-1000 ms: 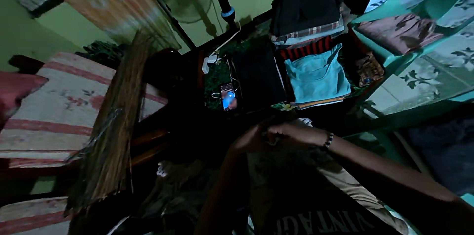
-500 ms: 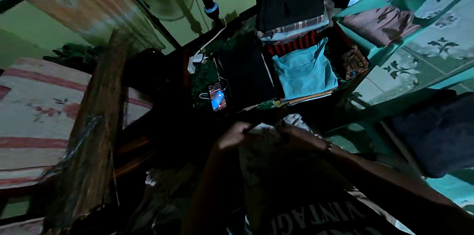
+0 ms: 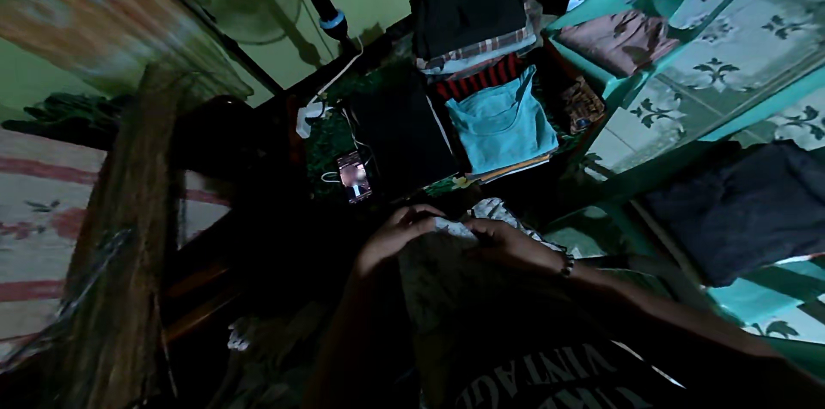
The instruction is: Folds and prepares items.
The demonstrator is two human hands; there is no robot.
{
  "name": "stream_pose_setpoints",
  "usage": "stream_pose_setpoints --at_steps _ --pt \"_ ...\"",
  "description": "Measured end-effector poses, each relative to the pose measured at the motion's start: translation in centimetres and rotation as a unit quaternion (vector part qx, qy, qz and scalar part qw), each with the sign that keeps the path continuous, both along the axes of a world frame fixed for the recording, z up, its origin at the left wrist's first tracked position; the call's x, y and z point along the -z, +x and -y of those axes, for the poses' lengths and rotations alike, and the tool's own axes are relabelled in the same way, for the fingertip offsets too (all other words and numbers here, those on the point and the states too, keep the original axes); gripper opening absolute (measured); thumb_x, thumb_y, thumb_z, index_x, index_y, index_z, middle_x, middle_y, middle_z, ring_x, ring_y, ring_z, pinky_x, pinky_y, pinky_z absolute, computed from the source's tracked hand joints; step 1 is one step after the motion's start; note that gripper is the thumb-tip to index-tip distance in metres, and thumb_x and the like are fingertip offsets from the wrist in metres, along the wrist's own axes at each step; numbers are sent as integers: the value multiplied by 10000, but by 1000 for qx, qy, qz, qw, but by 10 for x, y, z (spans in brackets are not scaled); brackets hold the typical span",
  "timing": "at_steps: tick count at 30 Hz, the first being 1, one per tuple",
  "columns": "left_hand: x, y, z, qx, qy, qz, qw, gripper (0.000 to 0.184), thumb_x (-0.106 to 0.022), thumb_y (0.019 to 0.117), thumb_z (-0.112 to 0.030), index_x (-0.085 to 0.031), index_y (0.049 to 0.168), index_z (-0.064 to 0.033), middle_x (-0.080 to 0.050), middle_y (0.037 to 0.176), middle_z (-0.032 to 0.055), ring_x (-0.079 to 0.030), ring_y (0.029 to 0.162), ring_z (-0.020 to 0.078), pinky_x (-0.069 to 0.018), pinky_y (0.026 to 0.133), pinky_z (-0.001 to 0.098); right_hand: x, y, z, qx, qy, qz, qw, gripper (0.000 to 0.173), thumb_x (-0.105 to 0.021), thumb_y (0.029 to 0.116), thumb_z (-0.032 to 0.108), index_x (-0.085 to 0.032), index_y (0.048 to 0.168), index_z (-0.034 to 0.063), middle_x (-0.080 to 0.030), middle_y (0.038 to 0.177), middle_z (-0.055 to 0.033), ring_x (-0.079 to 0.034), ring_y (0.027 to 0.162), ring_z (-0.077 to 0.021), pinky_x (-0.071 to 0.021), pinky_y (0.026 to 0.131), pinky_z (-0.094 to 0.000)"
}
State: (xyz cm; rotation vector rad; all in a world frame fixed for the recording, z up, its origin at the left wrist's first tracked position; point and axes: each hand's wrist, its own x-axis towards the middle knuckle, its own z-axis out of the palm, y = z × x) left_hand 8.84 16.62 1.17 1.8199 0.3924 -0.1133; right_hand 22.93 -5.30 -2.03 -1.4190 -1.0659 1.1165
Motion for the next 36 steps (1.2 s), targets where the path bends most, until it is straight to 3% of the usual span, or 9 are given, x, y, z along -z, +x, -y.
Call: stream_pose_setpoints --at_steps 4,8,10,12,16,22,29,34,36 --pt "-2 5 2 -61 37 -19 997 300 -614 994 -275 -606 1158 -24 -628 1059 75 -602 963 130 -532 867 352 -1 -1 3 19 7 1 1000 355 -674 957 132 -622 1293 32 -690 1116 -72 -653 943 -63 -549 871 -259" --pt "-8 0 5 -76 28 -30 996 269 -560 1033 -246 -683 1085 -12 -677 941 18 -628 867 42 -549 833 265 -1 -3 5 30 9 19 999 414 -671 959 133 -600 1354 32 -682 1195 -88 -654 997 -72 -541 910 -262" --pt "-8 -1 5 -63 20 -19 998 262 -554 1042 -216 -714 1116 -21 -718 992 27 -660 918 60 -556 880 279 -1 -4 5 35 4 20 999 441 -674 957 133 -591 1382 46 -682 1233 -87 -661 1036 -76 -542 938 -267" --pt "-9 0 5 -45 28 -13 998 256 -589 1019 -209 -727 1134 -26 -735 1051 33 -668 962 70 -552 907 296 -1 -6 5 41 -9 16 999 447 -675 955 138 -587 1385 55 -685 1217 -87 -664 1028 -84 -545 929 -276" --pt "-23 7 11 -35 61 -45 997 174 -698 972 -203 -752 1044 -54 -721 927 -6 -647 846 42 -549 818 269 -5 -6 5 51 -21 21 998 468 -673 957 134 -579 1413 83 -672 1275 -85 -664 1069 -98 -543 955 -293" --pt "-23 10 12 8 89 -46 995 178 -765 912 -197 -748 942 -22 -692 1130 52 -631 1073 111 -526 956 323 -5 -8 6 60 -23 48 997 455 -657 972 157 -582 1413 74 -671 1277 -103 -666 1051 -108 -542 942 -299" --pt "-33 6 29 -87 66 -53 993 152 -724 947 -161 -688 1004 -25 -664 915 41 -616 841 94 -532 805 298 -2 -13 7 70 -36 56 995 452 -656 971 162 -590 1411 85 -684 1263 -93 -667 1087 -114 -535 980 -318" --pt "-31 12 35 -101 53 -1 993 122 -717 935 -83 -657 1007 -4 -658 906 57 -634 835 110 -557 795 305 -4 -14 8 63 -40 40 996 387 -663 966 156 -626 1339 61 -694 1202 -80 -665 1048 -87 -539 956 -294" --pt "-29 18 36 -118 38 20 992 161 -717 920 -26 -648 1064 -2 -687 957 76 -662 864 133 -575 807 335 -4 -13 8 60 -37 20 997 363 -667 962 158 -637 1310 59 -699 1146 -71 -666 991 -81 -549 911 -283"
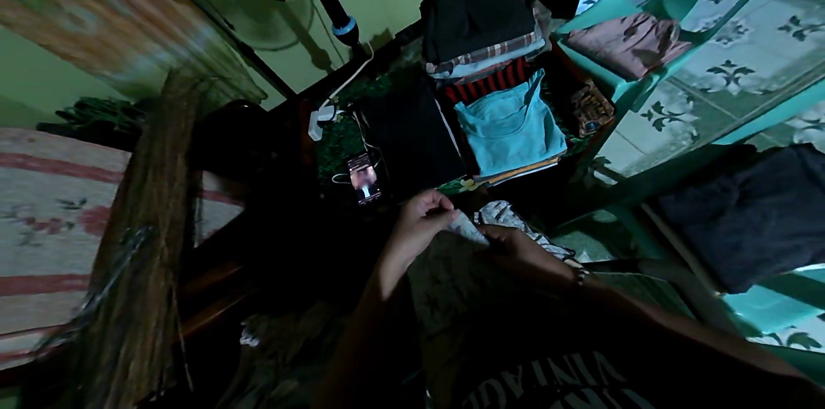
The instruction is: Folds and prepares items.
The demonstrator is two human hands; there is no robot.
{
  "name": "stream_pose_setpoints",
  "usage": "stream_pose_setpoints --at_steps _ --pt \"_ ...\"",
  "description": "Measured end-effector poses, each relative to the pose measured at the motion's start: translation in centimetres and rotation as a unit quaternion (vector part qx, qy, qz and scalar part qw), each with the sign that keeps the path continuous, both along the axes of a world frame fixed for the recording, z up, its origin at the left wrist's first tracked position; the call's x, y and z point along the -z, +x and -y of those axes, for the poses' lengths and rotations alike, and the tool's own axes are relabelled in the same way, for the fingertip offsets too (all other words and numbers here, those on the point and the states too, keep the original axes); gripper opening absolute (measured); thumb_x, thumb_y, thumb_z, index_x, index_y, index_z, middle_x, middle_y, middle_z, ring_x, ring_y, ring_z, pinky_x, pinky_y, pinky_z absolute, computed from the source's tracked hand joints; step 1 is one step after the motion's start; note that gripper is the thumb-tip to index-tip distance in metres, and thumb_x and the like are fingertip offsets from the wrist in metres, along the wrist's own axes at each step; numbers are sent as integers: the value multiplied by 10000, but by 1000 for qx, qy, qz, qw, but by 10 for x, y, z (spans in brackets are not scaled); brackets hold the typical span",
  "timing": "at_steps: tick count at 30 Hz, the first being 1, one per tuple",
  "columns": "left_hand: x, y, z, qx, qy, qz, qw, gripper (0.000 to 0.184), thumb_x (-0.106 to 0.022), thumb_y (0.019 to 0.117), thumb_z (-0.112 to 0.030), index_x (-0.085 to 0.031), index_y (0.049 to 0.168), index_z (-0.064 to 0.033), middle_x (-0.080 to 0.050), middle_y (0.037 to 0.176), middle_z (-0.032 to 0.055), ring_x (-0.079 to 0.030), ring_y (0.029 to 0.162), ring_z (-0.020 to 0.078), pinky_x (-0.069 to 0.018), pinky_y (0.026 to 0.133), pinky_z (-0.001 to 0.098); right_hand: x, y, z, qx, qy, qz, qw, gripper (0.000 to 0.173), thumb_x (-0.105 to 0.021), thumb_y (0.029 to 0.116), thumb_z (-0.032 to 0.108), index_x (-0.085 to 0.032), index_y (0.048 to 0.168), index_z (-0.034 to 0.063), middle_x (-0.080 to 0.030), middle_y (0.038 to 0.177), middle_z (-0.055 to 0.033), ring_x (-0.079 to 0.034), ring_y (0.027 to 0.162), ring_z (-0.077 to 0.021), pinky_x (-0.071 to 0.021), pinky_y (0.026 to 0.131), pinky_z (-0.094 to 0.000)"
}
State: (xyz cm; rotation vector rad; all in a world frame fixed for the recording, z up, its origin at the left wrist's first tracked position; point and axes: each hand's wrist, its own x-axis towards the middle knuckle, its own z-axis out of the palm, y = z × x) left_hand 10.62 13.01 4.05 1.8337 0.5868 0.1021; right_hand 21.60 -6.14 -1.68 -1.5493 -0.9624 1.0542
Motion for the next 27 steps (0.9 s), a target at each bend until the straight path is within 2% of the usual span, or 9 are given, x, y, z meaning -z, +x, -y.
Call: stream_pose_setpoints --at_steps 3,7,9,13,15,19,22,25,27 --pt "7 9 0 9 -17 27 999 341 -716 911 -4 -613 1235 -28 -705 1078 98 -688 935 166 -589 833 365 3 3 1 10 18 -67 998 318 -674 955 152 -645 1259 63 -703 1033 -32 -663 884 -58 -562 814 -258" --pt "31 9 -9 15 33 43 998 509 -735 935 -131 -552 1406 -78 -658 1247 125 -657 1101 210 -570 934 397 5 10 1 15 24 -119 992 338 -650 971 103 -624 1303 42 -717 1068 -34 -679 923 -62 -570 850 -249" --pt "57 -2 -20 -5 37 31 999 540 -672 980 -225 -504 1481 -113 -615 1329 150 -620 1178 242 -537 983 430 2 11 -1 15 20 -130 991 311 -638 980 99 -635 1287 50 -715 1080 -31 -676 940 -62 -568 864 -256" --pt "92 -37 -33 -18 58 -43 997 475 -491 1081 -287 -476 1497 -59 -577 1424 170 -576 1288 250 -462 1093 446 -12 12 -12 21 -3 -131 991 318 -646 979 100 -646 1296 70 -711 1085 -34 -667 949 -67 -559 872 -268" --pt "107 -52 -39 -34 56 -25 998 458 -428 1097 -294 -513 1478 -55 -546 1477 148 -537 1344 232 -432 1130 435 -21 12 -18 17 -20 -127 992 308 -665 977 120 -658 1285 99 -711 1063 -22 -667 935 -65 -560 859 -263" --pt "90 -55 -33 -91 41 -28 995 412 -419 1098 -284 -590 1394 -55 -656 1294 134 -634 1166 173 -519 1013 381 -33 5 -33 -23 -8 -111 994 296 -663 977 127 -667 1272 103 -709 1077 -28 -661 942 -72 -554 860 -273" --pt "79 -57 -32 -102 42 -39 993 371 -436 1095 -219 -619 1307 24 -676 1192 147 -649 1054 123 -532 955 325 -51 0 -40 -45 -1 -131 990 332 -650 986 104 -637 1318 92 -703 1116 -32 -659 977 -66 -548 889 -264" --pt "81 -64 -34 -93 35 -28 995 295 -444 1088 -160 -651 1129 47 -673 964 41 -625 855 -3 -541 822 208 -61 4 -39 -31 13 -178 983 388 -644 966 36 -610 1350 74 -698 1116 -43 -659 964 -73 -549 876 -253" --pt "84 -68 -39 -79 27 -44 996 294 -438 1092 -166 -655 1106 32 -664 935 11 -616 831 -22 -537 806 194 -64 8 -36 -18 8 -196 980 388 -642 966 26 -609 1348 84 -699 1108 -51 -668 944 -90 -561 837 -262"
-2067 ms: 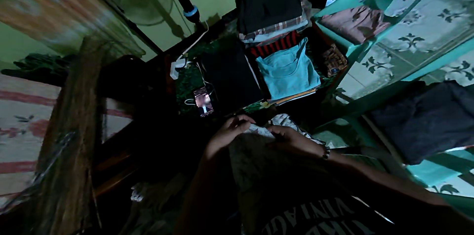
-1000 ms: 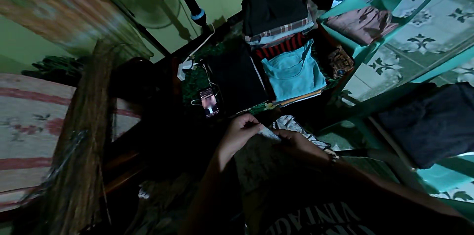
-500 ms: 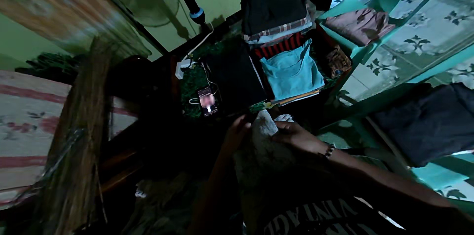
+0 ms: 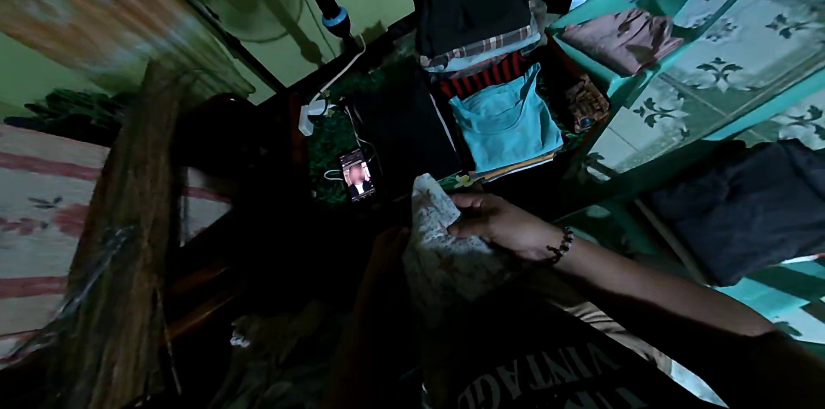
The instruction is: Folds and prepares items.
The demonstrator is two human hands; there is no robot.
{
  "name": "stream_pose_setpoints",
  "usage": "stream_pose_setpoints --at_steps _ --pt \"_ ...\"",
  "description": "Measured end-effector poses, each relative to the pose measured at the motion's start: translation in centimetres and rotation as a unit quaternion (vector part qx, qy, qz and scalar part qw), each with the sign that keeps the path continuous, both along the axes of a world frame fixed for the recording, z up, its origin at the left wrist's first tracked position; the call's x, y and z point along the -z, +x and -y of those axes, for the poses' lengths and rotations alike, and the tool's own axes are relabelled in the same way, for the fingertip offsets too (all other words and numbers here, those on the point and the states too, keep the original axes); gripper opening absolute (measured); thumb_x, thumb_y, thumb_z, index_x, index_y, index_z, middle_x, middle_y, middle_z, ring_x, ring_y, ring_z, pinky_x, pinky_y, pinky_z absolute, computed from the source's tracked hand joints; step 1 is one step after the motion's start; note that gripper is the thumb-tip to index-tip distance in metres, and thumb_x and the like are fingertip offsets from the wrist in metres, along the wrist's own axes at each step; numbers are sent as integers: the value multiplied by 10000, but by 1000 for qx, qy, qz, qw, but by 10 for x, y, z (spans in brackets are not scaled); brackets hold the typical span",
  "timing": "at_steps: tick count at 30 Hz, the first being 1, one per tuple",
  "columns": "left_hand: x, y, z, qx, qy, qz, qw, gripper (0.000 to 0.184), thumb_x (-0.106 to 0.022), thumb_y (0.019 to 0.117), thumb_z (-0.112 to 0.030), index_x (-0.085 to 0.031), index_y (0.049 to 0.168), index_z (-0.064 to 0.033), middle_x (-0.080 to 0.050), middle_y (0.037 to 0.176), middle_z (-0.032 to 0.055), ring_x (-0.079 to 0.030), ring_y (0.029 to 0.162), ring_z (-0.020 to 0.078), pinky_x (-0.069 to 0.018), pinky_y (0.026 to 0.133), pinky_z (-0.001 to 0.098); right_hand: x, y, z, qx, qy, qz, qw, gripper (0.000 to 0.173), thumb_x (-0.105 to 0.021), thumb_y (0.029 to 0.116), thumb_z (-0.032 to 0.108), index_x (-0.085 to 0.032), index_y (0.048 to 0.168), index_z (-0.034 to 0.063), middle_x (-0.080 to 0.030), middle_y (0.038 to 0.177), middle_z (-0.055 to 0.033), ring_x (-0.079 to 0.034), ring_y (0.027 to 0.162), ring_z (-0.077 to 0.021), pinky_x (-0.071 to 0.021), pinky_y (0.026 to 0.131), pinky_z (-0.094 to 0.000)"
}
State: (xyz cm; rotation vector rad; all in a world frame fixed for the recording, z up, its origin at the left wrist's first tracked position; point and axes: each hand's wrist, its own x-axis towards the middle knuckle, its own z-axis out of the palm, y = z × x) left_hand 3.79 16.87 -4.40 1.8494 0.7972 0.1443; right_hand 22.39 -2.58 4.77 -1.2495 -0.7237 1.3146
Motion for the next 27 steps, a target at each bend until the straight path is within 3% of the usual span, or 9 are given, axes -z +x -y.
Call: stream_pose_setpoints --at_steps 5,9,12,16,20,22,24,26,27 --pt "2 -3 -12 47 4 -82 996 348 -443 1099 -274 -641 1166 4 -657 998 60 -626 874 50 -547 823 277 7 8 5 20 -14 -3 1000 415 -638 967 18 -600 1371 107 -709 1069 -54 -669 877 -95 -554 740 -248" --pt "2 -11 -23 86 71 -97 989 354 -481 1085 -275 -655 1137 29 -667 1035 120 -636 936 126 -535 879 338 7 0 1 11 4 -17 1000 387 -641 954 -11 -618 1332 71 -703 1086 -57 -672 931 -100 -566 828 -264" --pt "-7 -14 -31 106 116 -107 982 362 -505 1074 -270 -661 1135 51 -678 1056 185 -654 992 239 -522 933 458 -1 -9 -6 -11 21 -33 999 381 -637 957 -10 -610 1331 60 -700 1076 -50 -668 926 -84 -563 841 -254" --pt "-24 -18 -31 70 91 -107 988 298 -555 1051 -256 -683 1122 4 -691 1026 123 -658 950 167 -544 902 407 -2 -17 -15 -27 29 -67 997 385 -631 967 3 -598 1346 61 -700 1084 -71 -679 926 -112 -578 844 -285" --pt "-35 -19 -35 56 68 -105 991 293 -573 1049 -258 -685 1147 -5 -703 1028 96 -664 929 127 -552 891 371 -3 -18 -19 -3 4 -60 998 364 -643 962 15 -617 1317 85 -695 1022 -49 -652 817 -77 -544 694 -225" --pt "-32 -22 -38 30 71 -82 994 297 -542 1062 -252 -669 1164 -4 -699 1035 101 -666 929 123 -564 874 359 0 -16 -22 1 -5 -60 998 379 -648 963 27 -609 1333 98 -695 1028 -54 -653 815 -88 -546 690 -237" --pt "-38 -26 -29 2 59 -76 995 406 -444 1099 -267 -548 1370 17 -623 1290 191 -613 1165 220 -493 1023 431 5 -15 -27 4 -1 -62 998 402 -640 966 31 -596 1357 113 -691 1033 -55 -649 804 -91 -549 684 -242" --pt "-40 -35 -8 5 36 -22 999 676 -409 1072 -455 -319 1562 1 -425 1554 201 -450 1412 244 -375 1168 433 8 -13 -31 9 -7 -66 998 408 -635 972 46 -584 1369 123 -690 1018 -56 -644 783 -96 -544 664 -244" --pt "-39 -41 8 15 37 13 999 893 -454 999 -617 -223 1600 1 -355 1611 180 -393 1461 212 -352 1194 400 7 -13 -32 13 -15 -65 998 406 -636 975 56 -580 1370 131 -692 1009 -53 -642 770 -93 -535 644 -238"
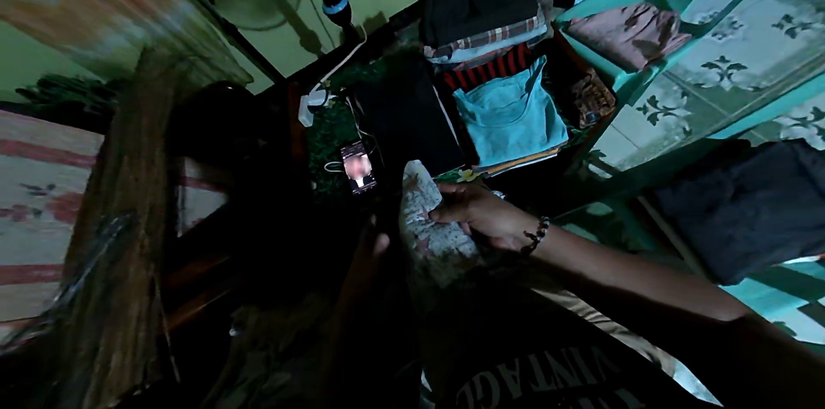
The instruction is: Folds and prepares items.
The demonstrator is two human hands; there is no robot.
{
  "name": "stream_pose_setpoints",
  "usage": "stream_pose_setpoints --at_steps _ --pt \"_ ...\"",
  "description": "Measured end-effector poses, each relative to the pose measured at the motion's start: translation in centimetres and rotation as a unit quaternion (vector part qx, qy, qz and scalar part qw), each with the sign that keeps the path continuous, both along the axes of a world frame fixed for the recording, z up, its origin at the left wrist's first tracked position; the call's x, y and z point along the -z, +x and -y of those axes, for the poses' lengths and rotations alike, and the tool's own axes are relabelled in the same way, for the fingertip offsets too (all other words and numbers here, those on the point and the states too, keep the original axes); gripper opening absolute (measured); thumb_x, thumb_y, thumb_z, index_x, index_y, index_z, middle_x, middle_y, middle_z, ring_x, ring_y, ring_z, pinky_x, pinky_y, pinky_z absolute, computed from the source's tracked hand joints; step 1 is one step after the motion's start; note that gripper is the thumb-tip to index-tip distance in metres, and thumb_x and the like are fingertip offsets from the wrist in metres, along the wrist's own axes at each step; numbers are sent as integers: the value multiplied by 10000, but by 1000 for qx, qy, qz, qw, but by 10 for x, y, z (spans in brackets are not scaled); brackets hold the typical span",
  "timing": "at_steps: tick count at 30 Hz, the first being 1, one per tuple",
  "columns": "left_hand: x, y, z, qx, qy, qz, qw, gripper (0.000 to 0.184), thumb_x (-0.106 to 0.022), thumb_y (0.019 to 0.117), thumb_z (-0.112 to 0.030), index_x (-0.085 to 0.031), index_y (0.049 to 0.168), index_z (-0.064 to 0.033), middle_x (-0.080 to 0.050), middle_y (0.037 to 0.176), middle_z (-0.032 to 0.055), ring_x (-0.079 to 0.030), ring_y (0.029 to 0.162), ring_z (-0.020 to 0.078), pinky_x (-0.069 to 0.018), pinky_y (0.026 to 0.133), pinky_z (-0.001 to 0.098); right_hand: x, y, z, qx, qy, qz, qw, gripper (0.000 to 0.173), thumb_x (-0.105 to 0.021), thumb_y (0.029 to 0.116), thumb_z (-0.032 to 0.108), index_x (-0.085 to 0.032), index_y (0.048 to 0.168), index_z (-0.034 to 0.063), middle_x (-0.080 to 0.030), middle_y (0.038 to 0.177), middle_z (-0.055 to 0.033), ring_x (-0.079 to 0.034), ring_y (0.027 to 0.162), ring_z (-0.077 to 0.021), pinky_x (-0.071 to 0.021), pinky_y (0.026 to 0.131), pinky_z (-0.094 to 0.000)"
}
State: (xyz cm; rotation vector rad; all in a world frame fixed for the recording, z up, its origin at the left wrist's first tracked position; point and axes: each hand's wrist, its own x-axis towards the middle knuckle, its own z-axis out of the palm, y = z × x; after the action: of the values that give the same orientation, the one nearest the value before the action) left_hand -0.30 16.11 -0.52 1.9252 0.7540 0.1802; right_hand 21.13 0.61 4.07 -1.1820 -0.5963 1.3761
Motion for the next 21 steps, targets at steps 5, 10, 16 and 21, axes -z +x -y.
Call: stream_pose_setpoints --at_steps 5,10,16,21 --pt "9 -12 108 -73 32 6 997 1009 -782 848 -267 -180 1573 93 -347 1577 278 -425 1434 263 -384 1175 377 -2 -6 -6 11 18 -6 1000 416 -640 966 34 -586 1371 113 -707 1037 -54 -674 812 -102 -576 702 -254" --pt "37 -2 151 -243 29 46 969 1003 -768 845 -171 -138 1578 97 -279 1603 295 -376 1461 309 -361 1191 418 -12 -17 -8 -16 31 2 999 396 -622 984 66 -580 1372 131 -706 1030 -57 -678 812 -118 -585 709 -283" --pt "56 -9 148 -253 29 68 965 1019 -721 871 -204 -67 1601 76 -201 1643 289 -299 1511 306 -298 1228 411 -4 20 33 22 43 -25 999 484 -600 966 76 -548 1434 186 -720 1074 -72 -704 847 -144 -610 711 -308" --pt "-4 5 145 -308 -123 -56 942 592 -473 1067 -82 -230 1598 20 -374 1587 234 -445 1416 289 -362 1172 420 79 64 75 130 -97 16 987 526 -576 935 24 -512 1435 174 -698 1096 -76 -692 876 -161 -600 736 -346"
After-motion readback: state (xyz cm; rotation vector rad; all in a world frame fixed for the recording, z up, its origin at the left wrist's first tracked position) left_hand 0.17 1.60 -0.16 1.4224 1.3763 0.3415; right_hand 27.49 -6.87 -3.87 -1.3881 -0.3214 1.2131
